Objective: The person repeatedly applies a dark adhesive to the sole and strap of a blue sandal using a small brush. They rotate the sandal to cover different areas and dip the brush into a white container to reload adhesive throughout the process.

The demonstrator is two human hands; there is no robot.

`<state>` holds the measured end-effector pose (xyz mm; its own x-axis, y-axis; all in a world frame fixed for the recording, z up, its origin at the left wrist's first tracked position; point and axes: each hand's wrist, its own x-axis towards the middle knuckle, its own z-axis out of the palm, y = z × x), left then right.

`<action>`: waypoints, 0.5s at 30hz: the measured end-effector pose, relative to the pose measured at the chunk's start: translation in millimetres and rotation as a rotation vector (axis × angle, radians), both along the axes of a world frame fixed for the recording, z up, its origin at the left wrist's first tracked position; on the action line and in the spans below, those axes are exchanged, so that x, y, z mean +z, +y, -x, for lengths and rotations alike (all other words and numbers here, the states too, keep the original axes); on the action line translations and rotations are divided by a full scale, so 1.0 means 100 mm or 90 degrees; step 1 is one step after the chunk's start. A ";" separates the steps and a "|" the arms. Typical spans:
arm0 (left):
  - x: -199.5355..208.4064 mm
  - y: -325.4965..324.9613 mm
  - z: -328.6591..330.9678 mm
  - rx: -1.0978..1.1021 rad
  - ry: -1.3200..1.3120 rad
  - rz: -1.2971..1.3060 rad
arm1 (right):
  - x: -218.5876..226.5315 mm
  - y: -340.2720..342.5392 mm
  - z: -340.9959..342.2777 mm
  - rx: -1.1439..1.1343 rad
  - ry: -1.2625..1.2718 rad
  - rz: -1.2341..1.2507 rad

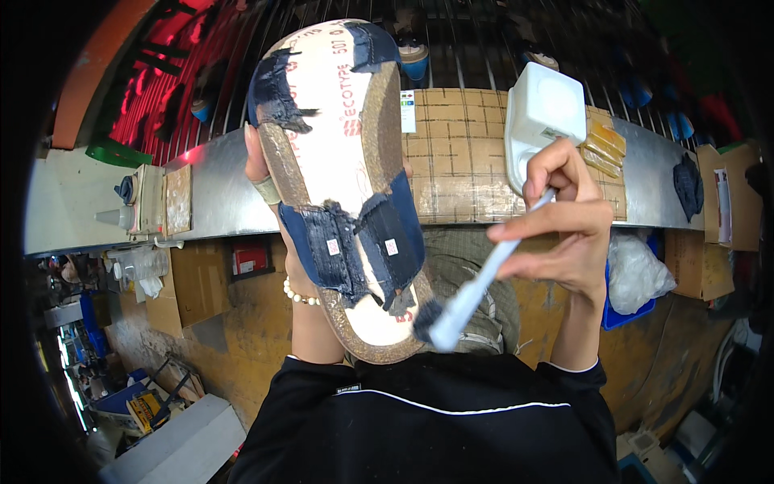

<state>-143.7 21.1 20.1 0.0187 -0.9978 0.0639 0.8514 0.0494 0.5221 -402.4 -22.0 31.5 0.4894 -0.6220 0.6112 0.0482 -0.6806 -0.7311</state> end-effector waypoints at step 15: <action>-0.06 -0.04 0.00 0.179 -0.050 -0.073 | 0.02 0.16 0.08 -0.114 0.052 0.007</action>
